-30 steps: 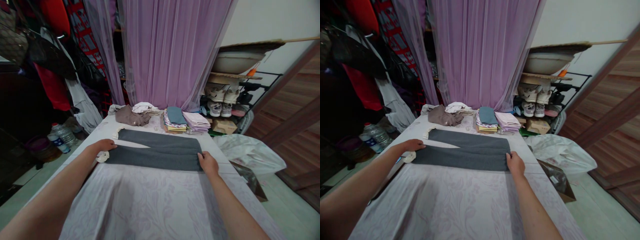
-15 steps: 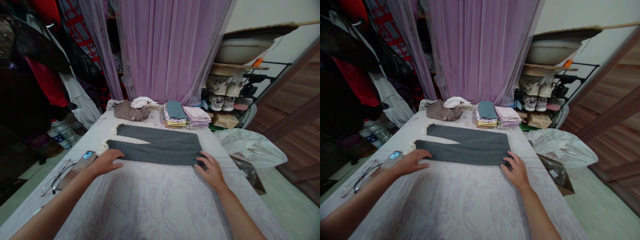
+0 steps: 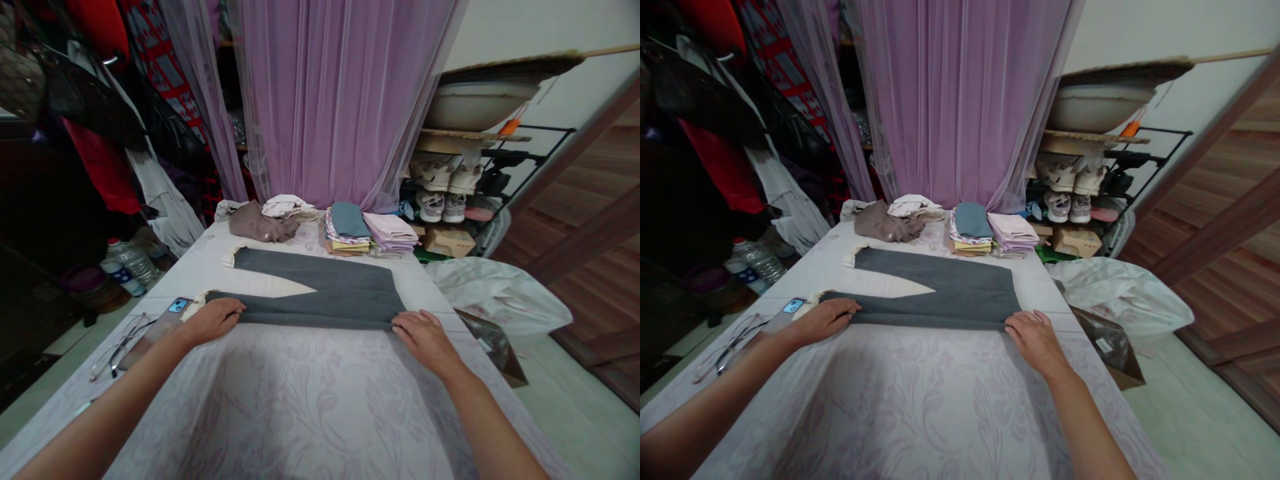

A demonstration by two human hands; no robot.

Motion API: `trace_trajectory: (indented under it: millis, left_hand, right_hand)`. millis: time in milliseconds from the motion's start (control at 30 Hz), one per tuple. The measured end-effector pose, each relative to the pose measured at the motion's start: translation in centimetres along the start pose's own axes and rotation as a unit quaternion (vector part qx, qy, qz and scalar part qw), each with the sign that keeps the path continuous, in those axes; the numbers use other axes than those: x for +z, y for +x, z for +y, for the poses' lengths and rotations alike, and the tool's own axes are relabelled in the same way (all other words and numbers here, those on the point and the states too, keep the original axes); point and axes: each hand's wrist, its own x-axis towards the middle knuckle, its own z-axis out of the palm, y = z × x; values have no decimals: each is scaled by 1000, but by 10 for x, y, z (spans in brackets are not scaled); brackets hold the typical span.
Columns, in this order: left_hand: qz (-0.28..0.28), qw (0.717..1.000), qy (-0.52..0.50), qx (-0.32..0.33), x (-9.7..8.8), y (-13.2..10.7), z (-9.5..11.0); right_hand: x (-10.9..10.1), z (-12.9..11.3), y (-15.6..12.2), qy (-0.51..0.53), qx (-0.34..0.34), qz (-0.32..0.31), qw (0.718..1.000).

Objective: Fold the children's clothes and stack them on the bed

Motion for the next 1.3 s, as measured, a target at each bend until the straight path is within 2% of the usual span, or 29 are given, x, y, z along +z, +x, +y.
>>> trace_trajectory:
  millis: [167, 267, 367, 400, 467, 533, 633, 733, 867, 1000, 1067, 1200, 1300]
  left_hand:
    - [-26, 999, -4, 33, -8, 4, 10]
    - [-73, 996, -24, 45, -14, 10, 17]
    - [-103, 995, -17, 0, -16, 12, 19]
    - [-95, 995, -12, -22, -15, 12, 19]
    - [-45, 998, -6, -44, -11, 13, 17]
    - [19, 999, -9, -24, -5, 16, 18]
    - [79, 996, -22, 26, 7, 24, 26]
    - [115, 992, -25, 50, 23, 31, 39]
    - [156, 987, -15, 38, 44, 30, 47]
    - [163, 987, -11, 17, 55, 22, 43]
    - [155, 988, -5, 7, 57, 18, 40]
    - [107, 993, 40, -26, 57, 13, 28]
    - [68, 993, 80, -52, 54, 9, 12]
  right_hand:
    - [-12, -8, -3, 20, 15, -91, 996]
    - [-21, -9, 7, 24, 17, -148, 988]
    - [-32, -11, 17, 20, 19, -190, 981]
    - [-36, -13, 20, 20, 19, -196, 980]
    - [-40, -21, 29, 26, 13, -194, 981]
    - [-39, -36, 39, 43, 0, -172, 984]
    - [-23, -73, 62, 84, -33, -128, 988]
    - [5, -115, 90, 133, -109, -113, 979]
    - [35, -151, 125, 103, -87, -88, 987]
    - [49, -158, 145, 50, -47, -115, 991]
    - [54, -157, 148, 41, -27, -106, 993]
    - [64, -159, 146, 21, 27, -71, 997]
    - [66, -164, 141, 25, 35, -63, 997]
